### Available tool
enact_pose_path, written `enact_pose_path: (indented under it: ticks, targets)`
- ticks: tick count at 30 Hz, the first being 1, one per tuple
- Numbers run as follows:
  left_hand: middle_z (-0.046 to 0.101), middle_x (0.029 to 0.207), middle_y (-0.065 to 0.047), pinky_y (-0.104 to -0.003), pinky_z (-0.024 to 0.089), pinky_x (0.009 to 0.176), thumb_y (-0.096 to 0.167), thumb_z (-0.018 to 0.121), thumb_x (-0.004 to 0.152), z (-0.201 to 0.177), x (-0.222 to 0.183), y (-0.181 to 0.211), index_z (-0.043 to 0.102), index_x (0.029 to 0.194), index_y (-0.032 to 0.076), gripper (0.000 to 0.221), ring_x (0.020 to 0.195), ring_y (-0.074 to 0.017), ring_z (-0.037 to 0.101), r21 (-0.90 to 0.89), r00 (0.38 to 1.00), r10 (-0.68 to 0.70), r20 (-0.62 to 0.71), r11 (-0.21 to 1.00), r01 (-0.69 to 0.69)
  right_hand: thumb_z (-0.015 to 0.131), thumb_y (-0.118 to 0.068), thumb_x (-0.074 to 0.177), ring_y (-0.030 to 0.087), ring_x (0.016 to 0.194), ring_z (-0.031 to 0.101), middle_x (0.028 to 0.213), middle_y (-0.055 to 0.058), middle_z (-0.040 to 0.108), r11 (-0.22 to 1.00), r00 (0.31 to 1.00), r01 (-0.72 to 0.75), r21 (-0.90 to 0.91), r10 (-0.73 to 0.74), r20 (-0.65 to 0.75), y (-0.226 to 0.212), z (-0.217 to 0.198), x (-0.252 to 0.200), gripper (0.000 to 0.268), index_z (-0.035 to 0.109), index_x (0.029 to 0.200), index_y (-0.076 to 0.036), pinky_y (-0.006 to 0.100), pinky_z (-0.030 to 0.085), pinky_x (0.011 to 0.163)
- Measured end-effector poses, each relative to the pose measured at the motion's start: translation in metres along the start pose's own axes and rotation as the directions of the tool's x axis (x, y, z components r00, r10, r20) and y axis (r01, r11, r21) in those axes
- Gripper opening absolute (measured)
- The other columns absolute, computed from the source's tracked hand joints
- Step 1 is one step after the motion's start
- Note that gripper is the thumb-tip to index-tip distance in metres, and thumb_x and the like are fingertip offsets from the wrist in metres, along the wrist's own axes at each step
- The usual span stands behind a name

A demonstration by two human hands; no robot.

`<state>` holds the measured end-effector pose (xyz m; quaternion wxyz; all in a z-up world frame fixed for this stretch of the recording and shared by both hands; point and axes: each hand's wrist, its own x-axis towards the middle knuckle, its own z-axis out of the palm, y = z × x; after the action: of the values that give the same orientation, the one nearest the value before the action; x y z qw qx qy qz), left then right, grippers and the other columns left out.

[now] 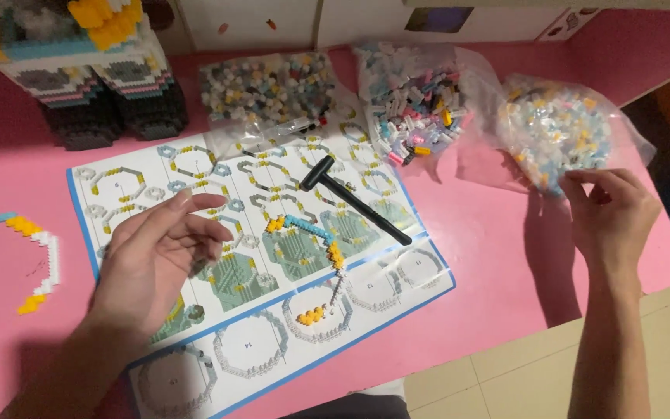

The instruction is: Assembling a small building block model by following printed instructions on a desk.

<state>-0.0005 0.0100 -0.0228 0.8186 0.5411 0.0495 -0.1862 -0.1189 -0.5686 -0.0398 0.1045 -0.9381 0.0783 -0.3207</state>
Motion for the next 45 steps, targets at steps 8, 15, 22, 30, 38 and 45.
enact_pose_path:
  ticks: [8, 15, 22, 30, 38, 45]
  targets:
    - [0.073, 0.084, -0.027, -0.035, 0.045, 0.068, 0.026, 0.053, 0.108, 0.005, -0.003, 0.004, 0.072, 0.121, -0.013, 0.045, 0.068, -0.0293, 0.061, 0.071, 0.999, -0.005, 0.045, 0.997, 0.002, 0.087, -0.019, 0.107, 0.015, 0.074, 0.054, 0.088, 0.006, 0.070, 0.984, 0.975, -0.150, -0.091, 0.163, 0.151, -0.025, 0.002, 0.007, 0.014, 0.088, 0.113, -0.007, 0.031, 0.044, 0.071]
    - [0.073, 0.084, -0.024, -0.033, 0.045, 0.067, 0.026, 0.055, 0.107, 0.002, -0.002, 0.001, 0.072, 0.121, -0.012, 0.044, 0.068, -0.0271, 0.062, 0.052, 0.997, 0.014, 0.082, 0.998, -0.018, 0.086, -0.022, 0.112, 0.018, 0.077, 0.062, 0.097, 0.006, 0.076, 0.981, 0.990, -0.079, -0.178, 0.099, 0.103, 0.004, 0.017, -0.002, 0.015, 0.089, 0.109, -0.008, 0.033, 0.049, 0.072]
    - [0.074, 0.083, -0.026, -0.032, 0.045, 0.066, 0.024, 0.056, 0.106, -0.001, 0.001, -0.007, 0.071, 0.120, -0.013, 0.042, 0.067, -0.0265, 0.062, 0.046, 0.994, 0.020, 0.105, 0.999, -0.025, 0.092, 0.009, 0.124, 0.020, 0.089, 0.063, 0.112, 0.021, 0.076, 0.997, 0.999, -0.043, 0.057, 0.045, -0.031, -0.025, -0.007, -0.014, 0.007, 0.087, 0.128, 0.012, 0.030, 0.047, 0.073]
    - [0.076, 0.088, -0.026, -0.032, 0.049, 0.068, 0.012, 0.056, 0.106, 0.013, -0.008, 0.001, 0.073, 0.115, -0.015, 0.034, 0.071, -0.0260, 0.065, 0.181, 0.990, 0.032, 0.138, 0.982, -0.057, 0.075, -0.009, 0.119, 0.005, 0.091, 0.059, 0.103, 0.001, 0.069, 0.716, 0.902, -0.431, 0.550, 0.369, 0.227, -0.159, -0.025, -0.009, 0.005, 0.072, 0.116, -0.008, 0.017, 0.047, 0.081]
    - [0.088, 0.089, -0.012, -0.022, 0.053, 0.057, 0.017, 0.072, 0.095, 0.019, -0.017, 0.008, 0.086, 0.108, -0.002, 0.027, 0.069, -0.0120, 0.075, 0.389, 0.904, -0.091, 0.417, 0.917, -0.087, 0.078, 0.003, 0.082, 0.022, 0.074, 0.069, 0.085, 0.016, 0.075, 0.479, 0.779, -0.445, 0.757, -0.212, 0.591, -0.256, -0.019, -0.010, 0.011, 0.081, 0.093, 0.004, 0.028, 0.055, 0.067]
    - [0.086, 0.097, -0.017, -0.029, 0.070, 0.078, 0.010, 0.078, 0.091, 0.024, -0.026, 0.005, 0.080, 0.117, -0.003, 0.029, 0.081, -0.0187, 0.082, 0.289, 0.830, -0.147, 0.537, 0.957, -0.018, 0.083, -0.008, 0.080, 0.019, 0.069, 0.062, 0.078, 0.008, 0.072, 0.557, 0.702, -0.398, 0.729, -0.327, 0.633, -0.298, -0.010, 0.007, 0.007, 0.081, 0.080, -0.001, 0.030, 0.051, 0.064]
